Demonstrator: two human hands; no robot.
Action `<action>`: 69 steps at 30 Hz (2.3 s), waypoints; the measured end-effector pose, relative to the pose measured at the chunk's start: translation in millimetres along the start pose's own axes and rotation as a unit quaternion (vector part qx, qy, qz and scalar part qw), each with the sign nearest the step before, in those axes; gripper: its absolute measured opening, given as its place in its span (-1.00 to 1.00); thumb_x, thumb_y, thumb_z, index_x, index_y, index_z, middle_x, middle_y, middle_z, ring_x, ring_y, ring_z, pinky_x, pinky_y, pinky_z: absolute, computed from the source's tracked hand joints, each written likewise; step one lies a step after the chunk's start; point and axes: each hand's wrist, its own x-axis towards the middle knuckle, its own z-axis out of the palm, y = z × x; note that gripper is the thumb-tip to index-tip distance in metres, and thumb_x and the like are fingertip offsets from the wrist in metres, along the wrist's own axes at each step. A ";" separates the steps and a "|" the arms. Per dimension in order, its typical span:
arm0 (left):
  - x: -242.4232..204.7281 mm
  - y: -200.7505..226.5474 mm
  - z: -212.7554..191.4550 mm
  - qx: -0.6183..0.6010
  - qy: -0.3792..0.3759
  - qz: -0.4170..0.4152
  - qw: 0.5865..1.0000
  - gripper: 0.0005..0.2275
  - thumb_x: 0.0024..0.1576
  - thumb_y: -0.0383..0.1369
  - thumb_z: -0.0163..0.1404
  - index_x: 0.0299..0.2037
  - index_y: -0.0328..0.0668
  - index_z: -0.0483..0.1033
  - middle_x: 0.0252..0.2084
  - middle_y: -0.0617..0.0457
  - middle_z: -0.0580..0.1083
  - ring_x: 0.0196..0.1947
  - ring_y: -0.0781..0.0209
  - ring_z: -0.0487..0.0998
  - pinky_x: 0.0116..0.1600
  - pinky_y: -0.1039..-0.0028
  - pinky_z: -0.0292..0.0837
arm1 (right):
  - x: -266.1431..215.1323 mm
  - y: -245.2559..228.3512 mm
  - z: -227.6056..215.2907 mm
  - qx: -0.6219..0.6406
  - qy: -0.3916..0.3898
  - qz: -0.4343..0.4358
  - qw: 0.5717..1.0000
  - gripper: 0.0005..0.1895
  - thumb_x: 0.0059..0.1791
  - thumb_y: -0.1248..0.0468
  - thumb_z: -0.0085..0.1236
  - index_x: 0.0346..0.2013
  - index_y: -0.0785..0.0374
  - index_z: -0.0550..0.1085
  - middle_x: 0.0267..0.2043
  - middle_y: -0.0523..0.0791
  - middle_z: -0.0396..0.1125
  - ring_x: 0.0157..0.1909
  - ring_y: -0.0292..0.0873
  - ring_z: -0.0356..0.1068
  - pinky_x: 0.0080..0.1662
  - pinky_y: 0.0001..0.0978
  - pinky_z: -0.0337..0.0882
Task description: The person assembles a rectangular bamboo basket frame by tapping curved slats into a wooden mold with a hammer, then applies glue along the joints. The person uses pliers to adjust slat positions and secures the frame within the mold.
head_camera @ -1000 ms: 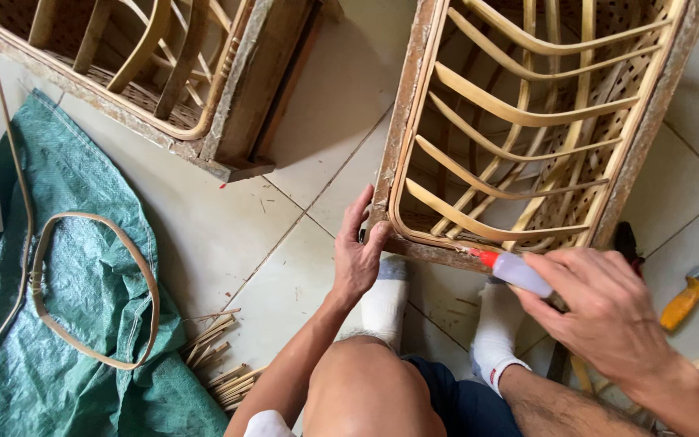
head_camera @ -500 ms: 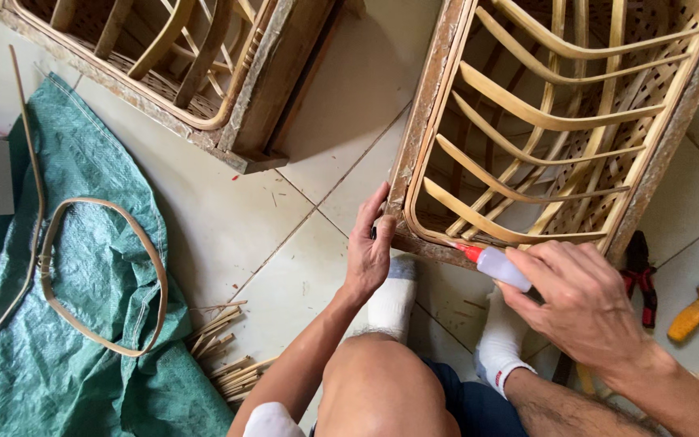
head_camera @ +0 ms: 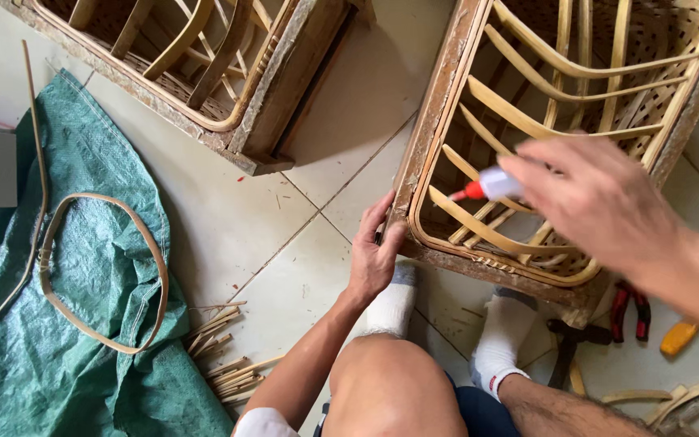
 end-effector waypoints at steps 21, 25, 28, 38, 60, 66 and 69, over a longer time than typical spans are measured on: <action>3.0 12.0 1.8 0.021 0.022 0.019 0.999 -0.42 0.14 -0.28 0.22 0.36 -0.27 0.35 0.30 -0.13 0.40 0.30 0.09 0.43 0.39 0.34 0.31 | 92.5 -3.6 -11.3 -0.062 -0.037 -0.227 0.971 -0.64 -0.10 0.28 0.11 -0.03 0.32 0.53 -0.13 -0.05 0.45 -0.01 -0.08 0.45 0.12 -0.27 0.42; 2.8 14.5 1.7 0.014 0.018 0.003 1.000 -0.41 0.13 -0.27 0.21 0.37 -0.26 0.34 0.31 -0.12 0.39 0.29 0.10 0.44 0.38 0.35 0.32 | 106.4 13.4 -16.5 -0.187 -0.003 -0.262 0.947 -0.72 -0.03 0.31 0.12 -0.02 0.25 0.53 -0.06 -0.07 0.47 0.05 -0.14 0.45 0.20 -0.33 0.42; 1.8 13.6 0.8 0.010 0.019 0.001 1.000 -0.41 0.13 -0.28 0.21 0.36 -0.27 0.34 0.31 -0.13 0.38 0.30 0.09 0.42 0.37 0.34 0.31 | 103.1 36.3 -24.6 -0.163 0.049 -0.209 0.963 -0.71 -0.05 0.35 0.12 -0.03 0.20 0.54 0.01 -0.08 0.47 0.10 -0.14 0.44 0.25 -0.32 0.42; 2.2 8.3 2.3 0.010 0.016 0.010 1.000 -0.42 0.14 -0.31 0.20 0.36 -0.30 0.33 0.33 -0.13 0.37 0.32 0.08 0.40 0.39 0.34 0.28 | 96.5 51.3 -7.0 -0.157 0.024 -0.191 0.969 -0.67 -0.03 0.35 0.14 0.04 0.18 0.56 -0.01 -0.14 0.47 0.11 -0.17 0.45 0.28 -0.37 0.40; 4.5 14.5 3.0 0.016 0.018 0.009 1.000 -0.46 0.14 -0.37 0.15 0.36 -0.28 0.35 0.31 -0.13 0.39 0.32 0.06 0.39 0.41 0.32 0.23 | 118.7 121.5 -1.4 -0.191 0.094 -0.167 0.963 -0.80 0.09 0.35 0.11 -0.03 0.17 0.61 0.00 -0.09 0.50 0.10 -0.16 0.49 0.25 -0.40 0.49; 5.5 15.6 3.2 0.029 0.019 0.006 0.999 -0.46 0.13 -0.36 0.14 0.35 -0.28 0.35 0.31 -0.14 0.40 0.32 0.05 0.40 0.40 0.31 0.24 | 140.1 126.7 -18.0 -0.187 0.111 -0.182 0.959 -0.81 -0.05 0.34 0.19 -0.15 0.18 0.61 -0.08 -0.12 0.52 0.02 -0.17 0.51 0.15 -0.44 0.51; 4.9 15.5 3.2 0.027 0.020 -0.002 0.999 -0.46 0.12 -0.37 0.14 0.35 -0.28 0.35 0.30 -0.14 0.40 0.30 0.05 0.41 0.38 0.31 0.27 | 146.3 142.0 -31.1 -0.255 0.143 -0.176 0.940 -0.79 -0.12 0.35 0.24 -0.19 0.12 0.62 -0.11 -0.18 0.52 -0.03 -0.26 0.52 0.07 -0.54 0.52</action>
